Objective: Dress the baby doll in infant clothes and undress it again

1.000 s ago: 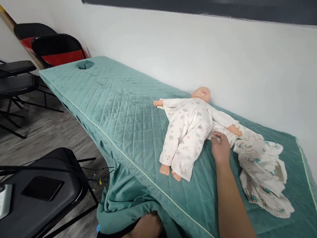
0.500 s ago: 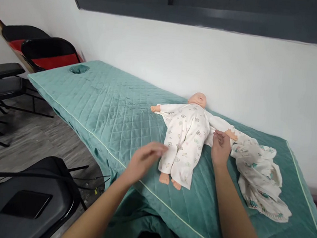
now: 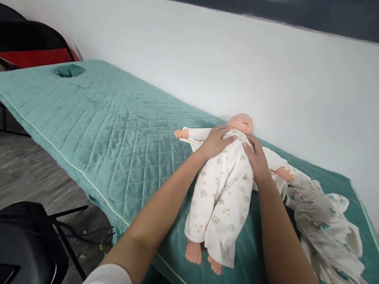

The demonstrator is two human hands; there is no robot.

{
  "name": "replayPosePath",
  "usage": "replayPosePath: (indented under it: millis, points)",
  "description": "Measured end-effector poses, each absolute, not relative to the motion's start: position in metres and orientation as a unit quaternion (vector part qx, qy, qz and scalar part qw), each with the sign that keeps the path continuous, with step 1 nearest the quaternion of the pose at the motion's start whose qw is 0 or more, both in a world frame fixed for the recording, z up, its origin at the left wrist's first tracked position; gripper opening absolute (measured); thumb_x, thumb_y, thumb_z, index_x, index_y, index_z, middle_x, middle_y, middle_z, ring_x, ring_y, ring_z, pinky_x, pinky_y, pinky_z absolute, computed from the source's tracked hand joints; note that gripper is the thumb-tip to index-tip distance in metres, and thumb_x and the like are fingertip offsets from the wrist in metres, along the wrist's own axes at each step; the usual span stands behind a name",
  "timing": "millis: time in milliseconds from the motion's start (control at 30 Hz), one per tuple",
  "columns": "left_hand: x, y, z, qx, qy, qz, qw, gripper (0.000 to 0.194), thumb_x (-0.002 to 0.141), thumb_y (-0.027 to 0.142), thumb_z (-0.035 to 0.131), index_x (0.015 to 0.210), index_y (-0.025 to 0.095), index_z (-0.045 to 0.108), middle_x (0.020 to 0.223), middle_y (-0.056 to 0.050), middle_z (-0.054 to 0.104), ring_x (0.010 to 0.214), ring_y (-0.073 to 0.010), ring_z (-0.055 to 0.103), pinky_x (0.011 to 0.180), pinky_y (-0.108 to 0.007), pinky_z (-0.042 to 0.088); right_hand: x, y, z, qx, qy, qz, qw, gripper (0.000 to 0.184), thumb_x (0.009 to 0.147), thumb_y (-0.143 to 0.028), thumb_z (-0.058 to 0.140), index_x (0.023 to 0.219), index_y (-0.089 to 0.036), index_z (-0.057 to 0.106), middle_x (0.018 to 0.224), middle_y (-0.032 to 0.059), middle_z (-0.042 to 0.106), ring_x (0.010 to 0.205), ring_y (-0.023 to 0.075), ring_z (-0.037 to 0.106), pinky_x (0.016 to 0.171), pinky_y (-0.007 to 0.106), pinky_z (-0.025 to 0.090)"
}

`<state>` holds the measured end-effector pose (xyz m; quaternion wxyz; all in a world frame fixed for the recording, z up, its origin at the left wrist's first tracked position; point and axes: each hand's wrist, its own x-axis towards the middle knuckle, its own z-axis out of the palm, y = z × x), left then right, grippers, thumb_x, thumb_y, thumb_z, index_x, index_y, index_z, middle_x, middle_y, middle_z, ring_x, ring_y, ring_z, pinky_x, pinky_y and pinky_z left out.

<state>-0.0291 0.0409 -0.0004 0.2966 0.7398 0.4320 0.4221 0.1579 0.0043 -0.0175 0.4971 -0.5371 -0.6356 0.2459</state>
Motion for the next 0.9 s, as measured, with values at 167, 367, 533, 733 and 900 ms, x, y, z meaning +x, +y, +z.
replayPosePath:
  millis: [167,367,533,733,900]
  points:
    - [-0.03,0.043,0.004,0.744,0.434,0.378,0.34,0.047,0.089,0.047,0.058,0.128,0.021,0.059,0.147,-0.006,0.051,0.144,-0.0265,0.035,0.12,-0.041,0.025,0.165,0.013,-0.026,-0.518,-0.641,0.252,0.507,0.043,0.083,-0.056,0.065,0.114,-0.027,0.055,0.138,0.0045,0.053,0.133,0.0238,0.046,0.118,0.046,0.03]
    - [-0.032,0.043,0.003,0.737,0.427,0.38,0.36,0.05,0.084,0.053,0.06,0.124,0.024,0.06,0.144,-0.007,0.052,0.14,-0.0273,0.039,0.117,-0.043,0.029,0.162,0.012,-0.02,-0.54,-0.632,0.264,0.489,0.046,0.083,-0.054,0.066,0.118,-0.026,0.054,0.138,0.0056,0.053,0.133,0.0249,0.045,0.116,0.047,0.031]
    - [-0.041,0.03,0.0,0.745,0.365,0.403,0.387,0.023,0.083,0.037,0.065,0.099,0.021,0.063,0.143,-0.005,0.053,0.139,-0.0257,0.04,0.116,-0.041,0.031,0.157,0.0,-0.014,-0.531,-0.655,0.22,0.491,0.035,0.084,-0.047,0.066,0.111,-0.026,0.057,0.137,0.0054,0.055,0.131,0.0254,0.047,0.115,0.049,0.031]
    - [-0.042,0.008,-0.001,0.789,0.296,0.448,0.299,0.018,0.081,0.032,0.071,0.087,0.021,0.059,0.138,-0.007,0.057,0.136,-0.0237,0.041,0.115,-0.042,0.032,0.149,-0.018,-0.006,-0.489,-0.706,0.084,0.506,0.014,0.088,-0.036,0.062,0.088,-0.023,0.06,0.133,0.0083,0.056,0.131,0.0255,0.046,0.113,0.047,0.033]
    - [-0.038,0.005,-0.006,0.804,0.34,0.457,0.172,0.016,0.09,0.037,0.061,0.087,0.021,0.061,0.1,-0.007,0.068,0.102,-0.022,0.058,0.094,-0.038,0.043,0.14,-0.037,-0.002,-0.484,-0.706,0.062,0.514,0.03,0.091,-0.04,0.056,0.068,-0.023,0.049,0.125,0.0096,0.057,0.122,0.0261,0.051,0.107,0.046,0.039]
